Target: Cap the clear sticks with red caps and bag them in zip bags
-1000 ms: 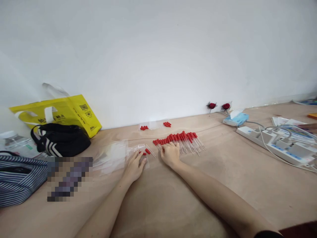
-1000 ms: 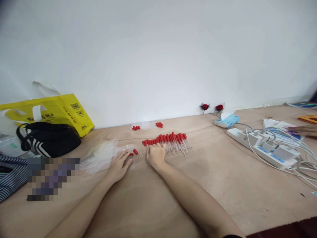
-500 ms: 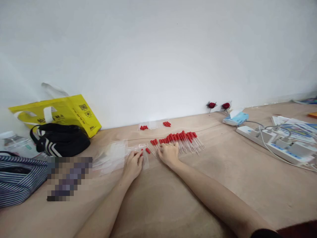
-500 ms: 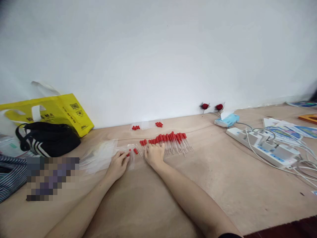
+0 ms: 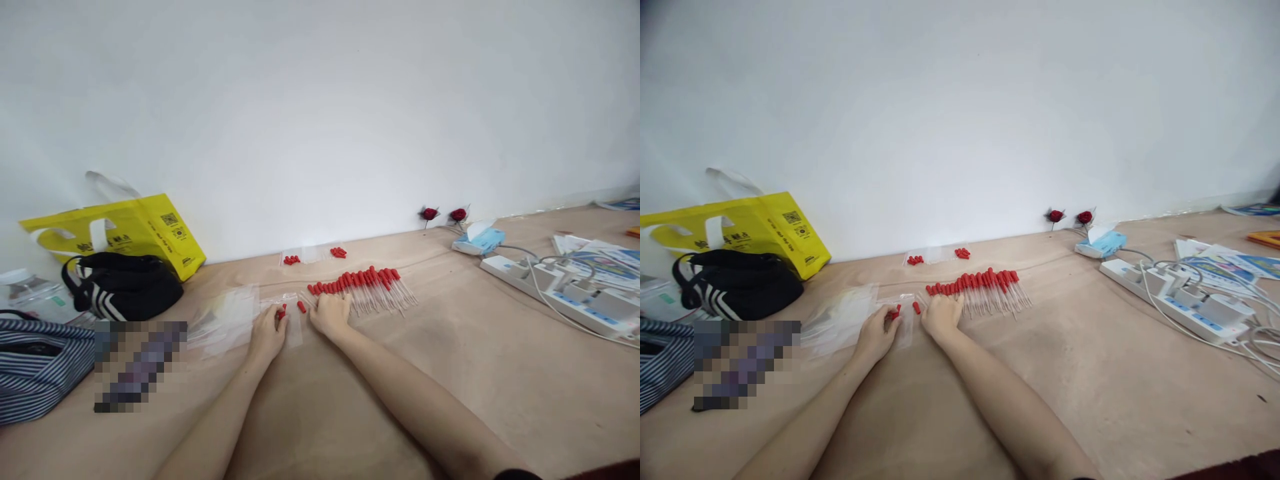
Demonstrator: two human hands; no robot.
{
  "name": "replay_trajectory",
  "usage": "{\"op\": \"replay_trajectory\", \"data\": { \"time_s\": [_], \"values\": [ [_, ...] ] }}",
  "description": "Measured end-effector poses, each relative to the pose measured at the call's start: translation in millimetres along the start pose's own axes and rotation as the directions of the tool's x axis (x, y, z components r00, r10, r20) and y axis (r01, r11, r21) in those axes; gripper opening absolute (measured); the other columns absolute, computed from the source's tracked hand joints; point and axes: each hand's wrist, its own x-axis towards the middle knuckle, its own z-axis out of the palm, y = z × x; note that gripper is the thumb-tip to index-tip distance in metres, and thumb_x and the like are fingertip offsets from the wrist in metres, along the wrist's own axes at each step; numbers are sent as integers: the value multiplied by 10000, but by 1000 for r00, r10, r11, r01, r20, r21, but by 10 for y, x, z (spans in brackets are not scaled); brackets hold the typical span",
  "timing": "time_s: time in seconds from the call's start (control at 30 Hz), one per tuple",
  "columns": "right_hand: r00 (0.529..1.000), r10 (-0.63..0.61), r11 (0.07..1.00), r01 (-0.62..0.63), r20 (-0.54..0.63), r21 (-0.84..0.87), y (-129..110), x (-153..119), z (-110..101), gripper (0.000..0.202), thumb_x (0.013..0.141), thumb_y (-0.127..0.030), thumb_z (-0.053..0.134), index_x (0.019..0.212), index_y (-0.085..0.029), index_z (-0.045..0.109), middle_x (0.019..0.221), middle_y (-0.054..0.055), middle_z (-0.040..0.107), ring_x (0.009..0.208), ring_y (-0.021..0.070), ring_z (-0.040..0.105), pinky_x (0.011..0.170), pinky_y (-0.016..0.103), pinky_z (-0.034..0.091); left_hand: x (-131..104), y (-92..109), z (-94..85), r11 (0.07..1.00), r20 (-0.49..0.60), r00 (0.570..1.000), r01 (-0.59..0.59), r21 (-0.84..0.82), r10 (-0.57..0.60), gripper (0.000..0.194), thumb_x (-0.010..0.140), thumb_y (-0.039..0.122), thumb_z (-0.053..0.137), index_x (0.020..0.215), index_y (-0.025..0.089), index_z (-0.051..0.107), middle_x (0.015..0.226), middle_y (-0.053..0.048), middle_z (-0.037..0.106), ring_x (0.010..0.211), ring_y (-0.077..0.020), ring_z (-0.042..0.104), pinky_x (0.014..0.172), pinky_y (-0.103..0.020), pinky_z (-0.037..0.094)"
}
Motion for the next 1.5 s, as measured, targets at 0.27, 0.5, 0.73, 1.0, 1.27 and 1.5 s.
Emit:
{"op": "replay_trajectory", "data": {
  "time_s": [0.27,0.5,0.73,1.0,1.27,1.5],
  "values": [
    [999,32,999,-32,22,10,-18,7,-32,210,751,-281,482,728,-147,643,742,112,665,735,223,586,791,393,231,-57,94,-41,994,-124,992,-36,-102,23,169,740,179,455,908,176,478,843,-52,612,784,-186,609,705,-307,486],
    [992,-86,995,90,-88,43,271,-132,-155,188,782,-266,476,689,-181,615,727,60,654,732,189,548,719,345,232,-234,399,-133,946,5,967,-248,-208,255,185,767,129,437,892,178,564,844,-51,616,788,-173,593,700,-298,485],
    [910,-400,899,413,-113,148,1254,-423,-400,219,808,-330,505,670,-208,624,671,13,607,707,157,488,679,296,271,-382,605,-133,902,191,906,-313,-297,377,190,785,133,449,896,205,585,839,-28,607,777,-155,582,697,-277,470],
    [877,-480,853,474,-29,220,1504,-485,-556,150,761,-351,563,770,-248,672,709,17,587,733,161,500,726,328,325,-400,654,-119,907,222,909,-273,-320,352,199,781,163,470,926,205,599,823,-30,587,777,-158,569,713,-289,467],
    [890,-456,858,440,-1,265,1236,-411,-452,122,698,-312,633,767,-212,644,794,20,593,783,161,522,712,300,355,-356,697,1,925,221,920,-259,-277,323,178,787,219,500,882,195,649,874,-56,582,826,-184,562,747,-320,464],
    [898,-431,878,440,-88,191,1168,-445,-375,74,767,-210,539,705,-181,566,756,26,592,765,167,503,680,281,310,-372,726,-6,908,155,934,-257,-332,321,145,831,212,441,847,193,585,815,-31,607,801,-169,568,726,-298,461]
  ]
}}
